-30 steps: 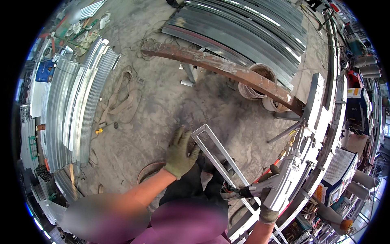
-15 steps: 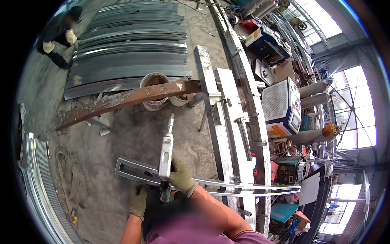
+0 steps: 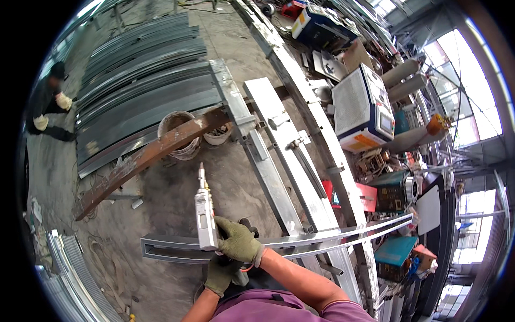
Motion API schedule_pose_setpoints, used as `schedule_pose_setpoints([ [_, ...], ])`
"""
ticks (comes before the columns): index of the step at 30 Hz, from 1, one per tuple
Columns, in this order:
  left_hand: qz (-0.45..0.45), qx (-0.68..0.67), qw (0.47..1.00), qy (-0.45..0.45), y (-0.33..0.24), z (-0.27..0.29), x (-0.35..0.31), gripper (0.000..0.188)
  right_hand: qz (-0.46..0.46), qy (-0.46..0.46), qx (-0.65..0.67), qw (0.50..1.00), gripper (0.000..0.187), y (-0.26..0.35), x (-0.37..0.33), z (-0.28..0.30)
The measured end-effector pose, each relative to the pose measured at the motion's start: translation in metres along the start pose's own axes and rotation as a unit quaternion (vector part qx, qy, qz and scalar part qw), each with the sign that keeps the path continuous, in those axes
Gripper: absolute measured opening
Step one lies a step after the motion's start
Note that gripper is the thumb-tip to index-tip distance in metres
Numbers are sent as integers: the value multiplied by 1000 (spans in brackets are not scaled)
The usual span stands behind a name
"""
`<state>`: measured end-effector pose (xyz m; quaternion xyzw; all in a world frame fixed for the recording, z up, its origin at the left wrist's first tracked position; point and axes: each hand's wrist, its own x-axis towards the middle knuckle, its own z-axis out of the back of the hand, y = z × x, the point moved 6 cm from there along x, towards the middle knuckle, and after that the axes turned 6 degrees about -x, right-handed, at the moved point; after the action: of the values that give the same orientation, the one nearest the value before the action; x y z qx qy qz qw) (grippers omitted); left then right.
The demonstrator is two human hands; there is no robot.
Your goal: The person positions and aligns rectangular metal frame pieces on a workbench, then uses a welding torch to join the corners. They repeatedly reposition the frame and weld different joints, creating a larger assembled structure.
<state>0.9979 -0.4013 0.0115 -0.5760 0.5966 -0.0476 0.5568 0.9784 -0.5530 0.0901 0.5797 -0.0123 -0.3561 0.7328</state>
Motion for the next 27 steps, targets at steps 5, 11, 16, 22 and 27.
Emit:
schedule_pose_setpoints([
  [5, 43, 30, 998, -38, -9, -34, 6, 18, -29, 36, 206, 978, 68, -30, -15, 52],
  [11, 61, 61, 993, -84, -7, -34, 23, 14, -192, -236, -49, 951, 58, -199, -47, 181],
  [16, 18, 18, 986, -166, -14, -5, 24, 14, -222, -326, -311, 865, 58, -270, -22, 282],
  [22, -3, -49, 941, -334, -53, 17, -30, 22, -294, -259, -460, 797, 33, -322, 38, 326],
  [27, 11, -43, 919, -392, -34, 38, -68, 18, -302, -240, -471, 793, 36, -354, 64, 335],
])
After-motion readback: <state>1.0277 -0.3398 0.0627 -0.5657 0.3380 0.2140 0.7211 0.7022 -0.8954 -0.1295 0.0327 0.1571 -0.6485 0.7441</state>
